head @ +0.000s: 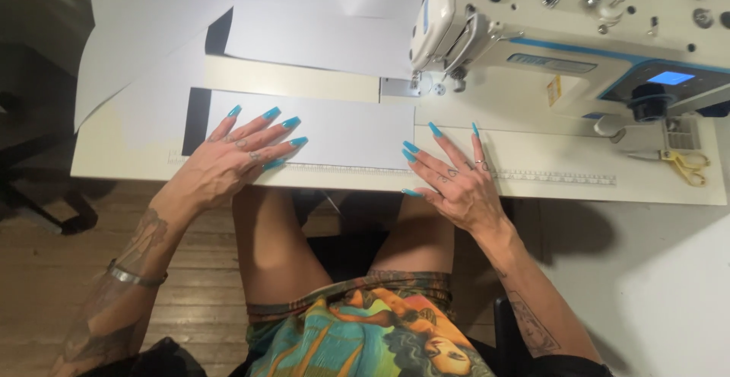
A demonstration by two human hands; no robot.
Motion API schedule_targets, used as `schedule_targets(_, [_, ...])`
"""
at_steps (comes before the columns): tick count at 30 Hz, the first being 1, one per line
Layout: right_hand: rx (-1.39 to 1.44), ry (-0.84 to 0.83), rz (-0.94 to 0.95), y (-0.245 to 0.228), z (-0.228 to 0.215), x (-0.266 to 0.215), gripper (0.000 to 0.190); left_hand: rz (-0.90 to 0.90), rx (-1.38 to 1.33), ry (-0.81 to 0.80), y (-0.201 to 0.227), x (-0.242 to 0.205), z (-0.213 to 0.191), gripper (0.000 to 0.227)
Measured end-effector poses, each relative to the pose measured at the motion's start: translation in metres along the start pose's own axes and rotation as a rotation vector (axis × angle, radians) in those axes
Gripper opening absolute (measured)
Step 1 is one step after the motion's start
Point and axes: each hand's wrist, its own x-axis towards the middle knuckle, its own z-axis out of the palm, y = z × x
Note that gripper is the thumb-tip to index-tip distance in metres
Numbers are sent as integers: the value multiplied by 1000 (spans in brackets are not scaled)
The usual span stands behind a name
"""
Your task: Cutting out fabric patterns using scissors at a sewing station
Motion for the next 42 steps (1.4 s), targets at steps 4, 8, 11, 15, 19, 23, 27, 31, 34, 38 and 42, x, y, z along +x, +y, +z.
schedule_targets(4, [-33,-19,7,10,6,1,41,5,-18,9,1,8,-3,53])
schedule_targets(8, [-15,-52,38,21,9,2,44,-22,5,-41,-8,18,5,50])
schedule_targets(11, [4,-82,58,24,10,3,44,-37,24,-53,-9,21,9,49])
schedule_targets(15, [9,-109,79,26,10,6,43,-37,36,-71,-13,27,7,50])
schedule_targets(19, [22,-117,91,30,12,7,43,-51,33,-113,-13,32,3,50])
schedule_targets(23, [13,-127,93,32,14,8,43,-52,29,-121,-25,34,13,51])
schedule_targets(27, [25,-133,90,31,12,10,43,-70,23,-127,-25,36,11,49])
schedule_targets(31, [40,-133,100,31,13,9,42,-93,4,-123,-22,36,7,47])
schedule_targets(34, [43,-140,103,31,11,10,42,-55,-10,-123,-18,37,1,47])
schedule_targets(38, [58,-141,109,30,13,9,43,-51,-48,-51,12,51,-21,46])
schedule_targets(42, [58,-130,82,29,14,10,49,-35,-84,31,48,79,-15,44])
